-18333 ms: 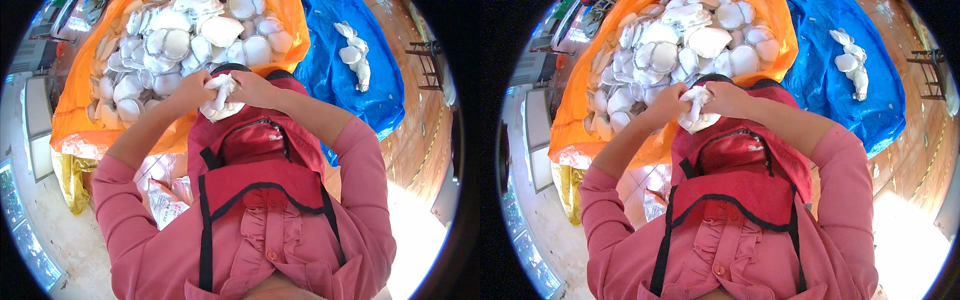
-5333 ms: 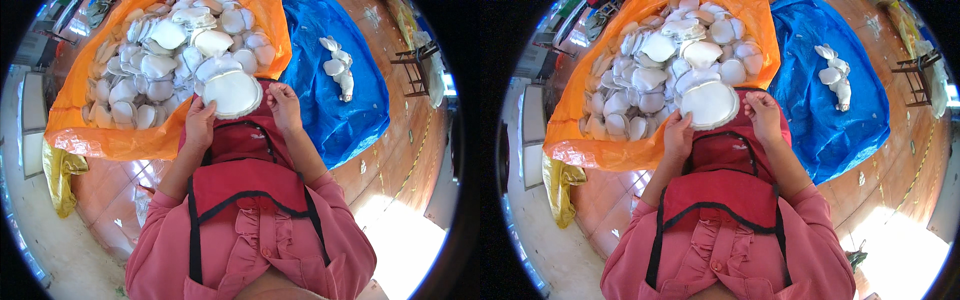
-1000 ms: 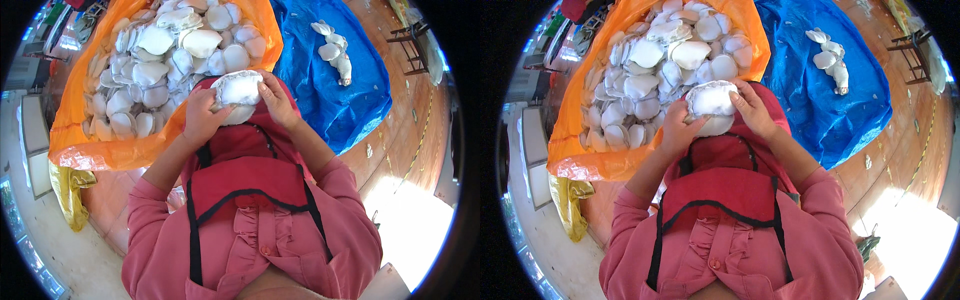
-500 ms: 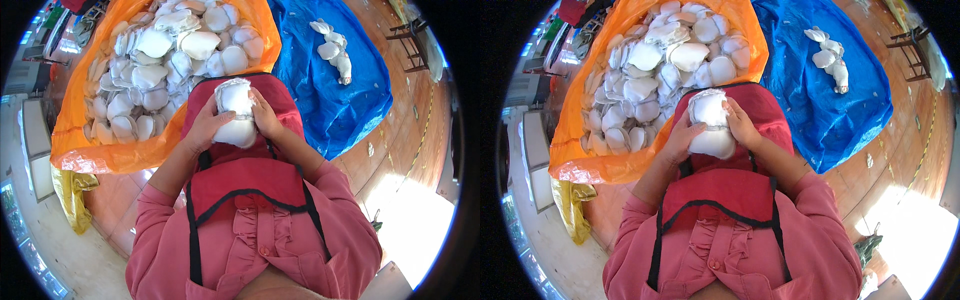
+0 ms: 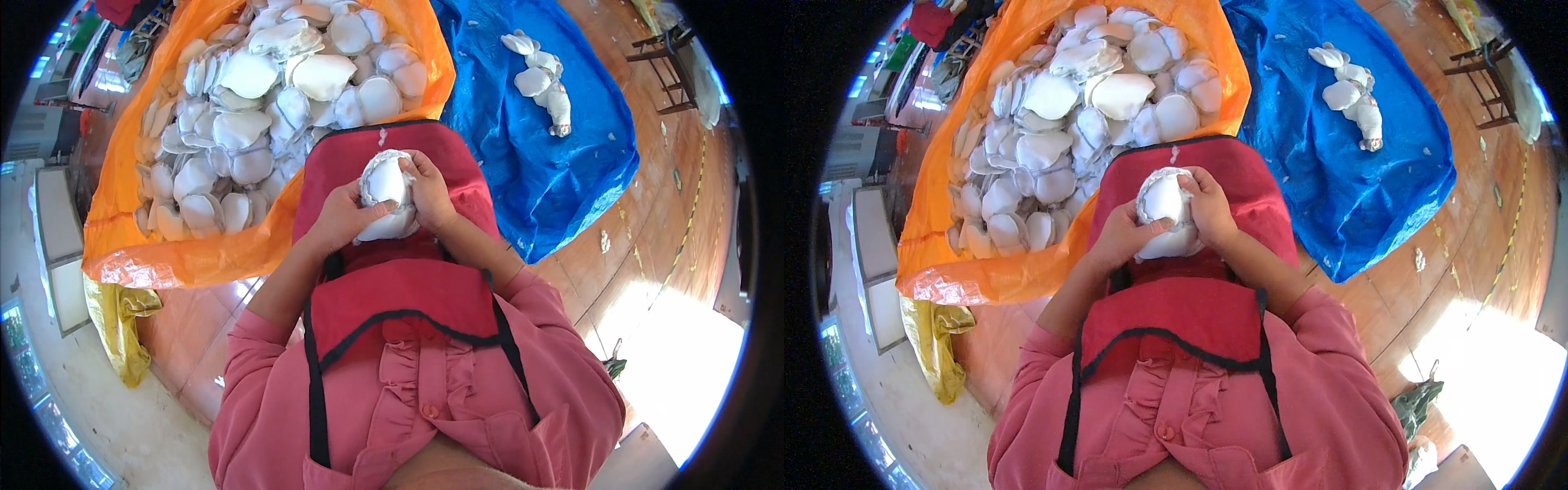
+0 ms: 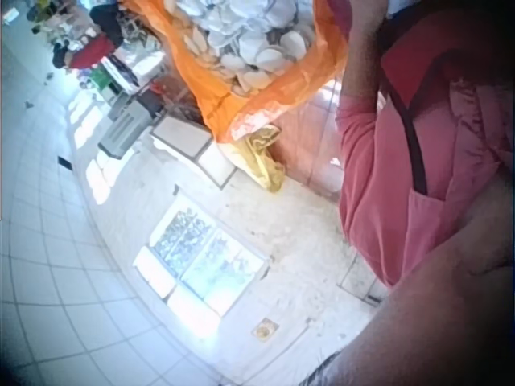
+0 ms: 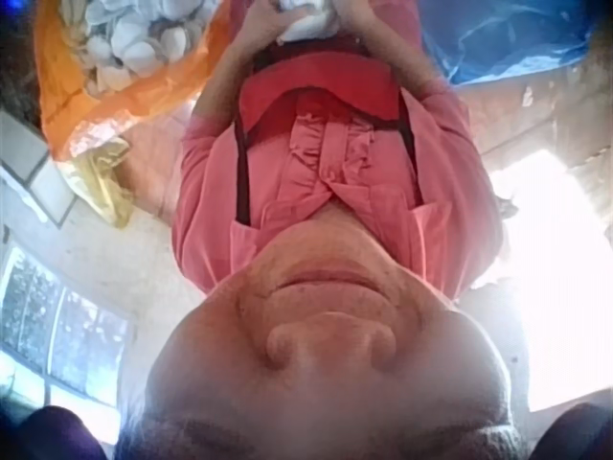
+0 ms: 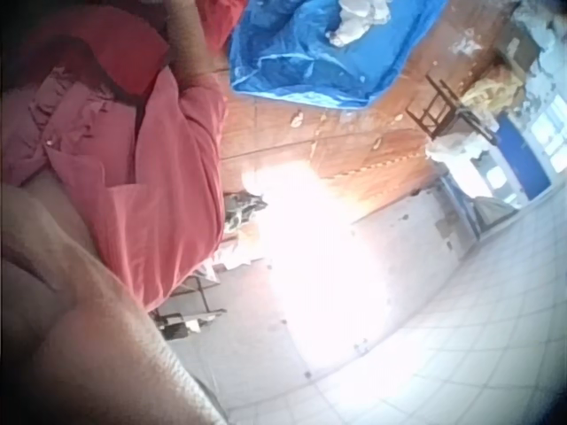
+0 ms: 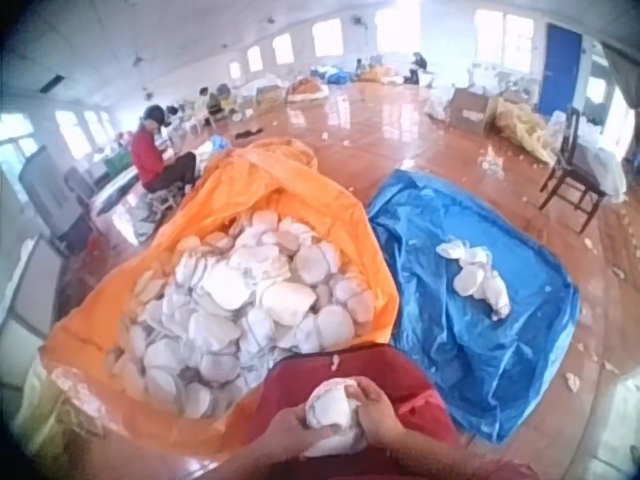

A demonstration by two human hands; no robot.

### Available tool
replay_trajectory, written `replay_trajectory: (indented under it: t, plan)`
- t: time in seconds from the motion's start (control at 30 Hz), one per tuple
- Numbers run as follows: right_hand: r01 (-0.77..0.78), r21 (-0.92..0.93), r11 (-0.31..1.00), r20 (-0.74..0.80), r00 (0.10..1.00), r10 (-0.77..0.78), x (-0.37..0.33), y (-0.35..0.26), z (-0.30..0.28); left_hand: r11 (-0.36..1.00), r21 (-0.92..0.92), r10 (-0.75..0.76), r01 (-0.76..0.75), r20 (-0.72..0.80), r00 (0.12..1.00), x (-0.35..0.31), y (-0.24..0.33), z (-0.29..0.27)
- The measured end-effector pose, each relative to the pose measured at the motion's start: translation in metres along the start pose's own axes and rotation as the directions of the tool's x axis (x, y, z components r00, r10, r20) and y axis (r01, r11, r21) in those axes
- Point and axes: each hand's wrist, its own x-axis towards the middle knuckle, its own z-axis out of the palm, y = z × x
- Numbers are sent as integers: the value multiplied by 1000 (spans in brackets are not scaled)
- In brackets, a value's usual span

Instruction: The person repeatedly picks white cup-shaped items from an orange sack, fills them with a white fibrous material, and folds the edges to close them. The finished items are placed onto a blue tarp on the floor. The process is repeated continuously.

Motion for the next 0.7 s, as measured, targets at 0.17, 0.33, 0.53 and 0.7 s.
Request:
replay_trajectory:
  t: [0.17, 0.33, 0.53, 0.7]
  plan:
    - [48, -67, 997, 45, 998, -45, -9, -7, 6, 970, 233, 47, -73, 115, 992, 0, 1, -15]
    - [12, -11, 1000, 283, 959, -9, -12, -29, 14, 949, -305, -4, 80, 241, 970, -11, 6, -12]
    - [-195, -60, 979, 500, 843, 198, -15, -55, 6, 942, -327, 39, 78, 338, 940, -24, 19, -10]
    - [-304, -71, 950, 530, 796, 294, -20, -49, 13, 930, -337, -16, 147, 363, 932, -31, 18, -12]
